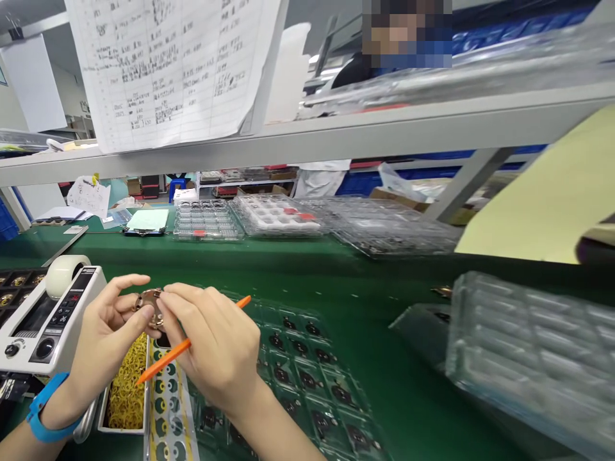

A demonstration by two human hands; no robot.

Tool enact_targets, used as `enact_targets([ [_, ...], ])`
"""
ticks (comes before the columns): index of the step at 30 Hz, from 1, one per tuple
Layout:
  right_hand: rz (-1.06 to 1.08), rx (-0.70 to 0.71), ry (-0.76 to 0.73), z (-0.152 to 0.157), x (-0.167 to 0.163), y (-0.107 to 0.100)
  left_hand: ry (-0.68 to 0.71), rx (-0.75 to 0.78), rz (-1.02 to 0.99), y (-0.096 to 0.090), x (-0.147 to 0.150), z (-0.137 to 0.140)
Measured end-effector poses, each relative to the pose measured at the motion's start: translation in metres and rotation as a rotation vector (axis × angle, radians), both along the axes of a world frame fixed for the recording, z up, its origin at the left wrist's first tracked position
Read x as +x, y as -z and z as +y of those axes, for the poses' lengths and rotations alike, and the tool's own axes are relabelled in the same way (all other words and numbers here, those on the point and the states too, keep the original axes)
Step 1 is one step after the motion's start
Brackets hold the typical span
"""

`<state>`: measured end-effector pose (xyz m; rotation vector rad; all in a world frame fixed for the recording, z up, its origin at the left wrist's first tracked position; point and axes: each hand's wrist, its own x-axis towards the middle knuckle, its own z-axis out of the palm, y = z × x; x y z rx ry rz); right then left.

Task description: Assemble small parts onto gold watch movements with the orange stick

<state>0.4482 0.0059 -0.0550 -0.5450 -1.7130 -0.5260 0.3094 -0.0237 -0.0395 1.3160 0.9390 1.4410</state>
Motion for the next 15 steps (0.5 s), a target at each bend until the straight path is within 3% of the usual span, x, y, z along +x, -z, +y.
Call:
enact_targets([
  [15,-0.146,0.094,-0.032,0.0065,0.0053,0.0016,-0.154,0.250,0.280,0.0082,0.0003,-0.0045],
])
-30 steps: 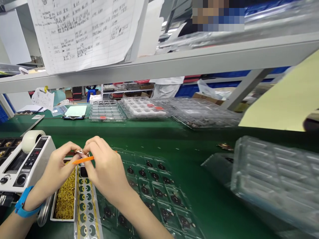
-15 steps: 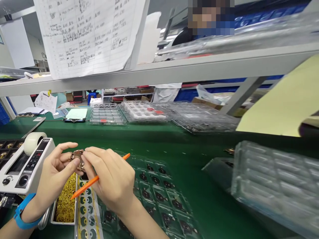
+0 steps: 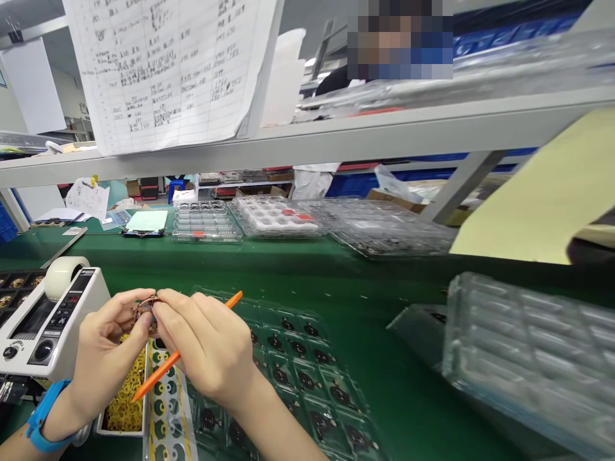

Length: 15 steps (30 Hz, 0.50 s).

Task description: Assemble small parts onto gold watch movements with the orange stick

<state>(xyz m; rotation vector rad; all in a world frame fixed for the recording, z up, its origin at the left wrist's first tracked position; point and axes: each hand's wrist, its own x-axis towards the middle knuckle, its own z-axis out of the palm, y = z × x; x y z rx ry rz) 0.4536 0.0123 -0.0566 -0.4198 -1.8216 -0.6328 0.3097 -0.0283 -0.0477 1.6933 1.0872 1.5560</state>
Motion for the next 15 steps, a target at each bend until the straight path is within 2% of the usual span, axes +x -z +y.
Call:
enact_targets([
  [8,0.047,0.029,0.001,-0.0033,-0.0027,0.0022,-0.077,0.131,0.088,0.0006,0.0031,-0.0035],
  [15,0.101,0.017,0.023,-0.0032,-0.0072,0.0056,-0.099,0.107,0.123,-0.0002,0.0009,-0.0026],
])
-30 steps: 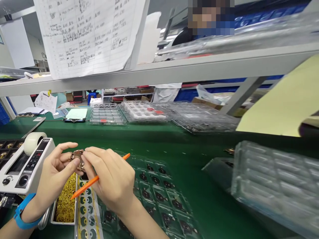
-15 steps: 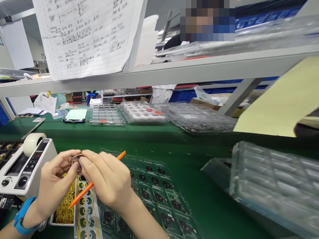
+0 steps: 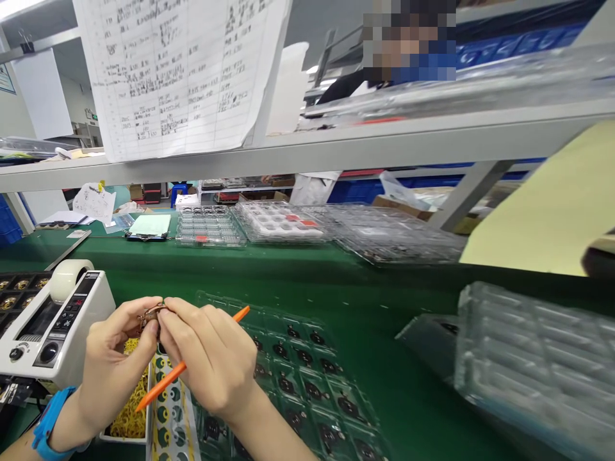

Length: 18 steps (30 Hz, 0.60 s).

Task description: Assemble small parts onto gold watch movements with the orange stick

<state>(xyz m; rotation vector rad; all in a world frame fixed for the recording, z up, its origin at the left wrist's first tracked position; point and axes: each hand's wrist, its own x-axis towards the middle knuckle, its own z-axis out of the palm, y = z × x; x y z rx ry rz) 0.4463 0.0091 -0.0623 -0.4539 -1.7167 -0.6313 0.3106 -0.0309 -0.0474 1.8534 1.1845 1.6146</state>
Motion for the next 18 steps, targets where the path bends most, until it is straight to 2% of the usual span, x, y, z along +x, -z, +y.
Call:
enact_targets([
  [4,0.015,-0.124,-0.056,0.002,-0.003,-0.001,0.013,-0.141,-0.005,-0.003,-0.003,0.005],
  [9,0.045,-0.383,-0.171,-0.003,0.000,-0.007,0.053,-0.307,-0.195,-0.005,-0.007,0.014],
  [12,0.126,-0.581,-0.284,-0.007,0.009,-0.013,0.141,-0.354,-0.342,-0.008,-0.012,0.019],
  [15,0.179,-0.689,-0.333,-0.005,0.018,-0.018,0.260,-0.407,-0.413,-0.011,-0.017,0.021],
  [18,0.042,-0.831,-0.381,-0.003,0.022,-0.019,0.338,-0.463,-0.416,-0.015,-0.020,0.020],
])
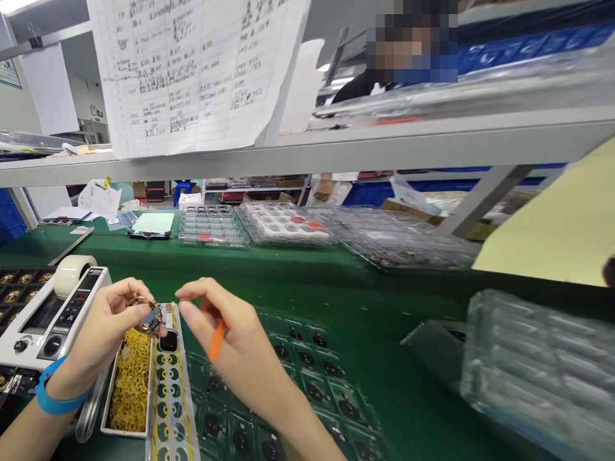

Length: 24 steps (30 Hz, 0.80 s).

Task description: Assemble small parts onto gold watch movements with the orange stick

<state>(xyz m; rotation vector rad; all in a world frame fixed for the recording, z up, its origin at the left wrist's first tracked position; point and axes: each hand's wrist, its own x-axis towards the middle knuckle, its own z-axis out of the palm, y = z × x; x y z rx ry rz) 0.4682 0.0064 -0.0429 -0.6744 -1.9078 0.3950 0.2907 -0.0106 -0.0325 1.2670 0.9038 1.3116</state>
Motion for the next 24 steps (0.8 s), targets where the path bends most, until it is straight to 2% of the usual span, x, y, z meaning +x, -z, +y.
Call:
enact_targets([
  [3,-0.109,-0.080,-0.130,0.000,-0.001,0.001,0.040,-0.027,0.060,-0.003,0.000,-0.002],
  [6,-0.137,-0.087,-0.195,-0.001,-0.002,0.001,0.042,-0.024,0.110,-0.004,0.002,-0.002],
  [10,-0.153,-0.066,-0.205,-0.001,-0.006,0.000,0.010,-0.008,0.140,-0.003,0.006,-0.002],
  [17,-0.099,-0.113,-0.208,0.001,-0.013,0.005,-0.024,-0.025,0.106,-0.003,0.005,0.001],
  [20,-0.166,-0.113,-0.241,0.001,-0.011,0.004,-0.004,-0.030,0.082,-0.003,0.004,0.001],
  [24,-0.126,-0.051,-0.239,0.002,-0.010,0.004,0.034,-0.051,0.074,-0.002,0.004,0.000],
])
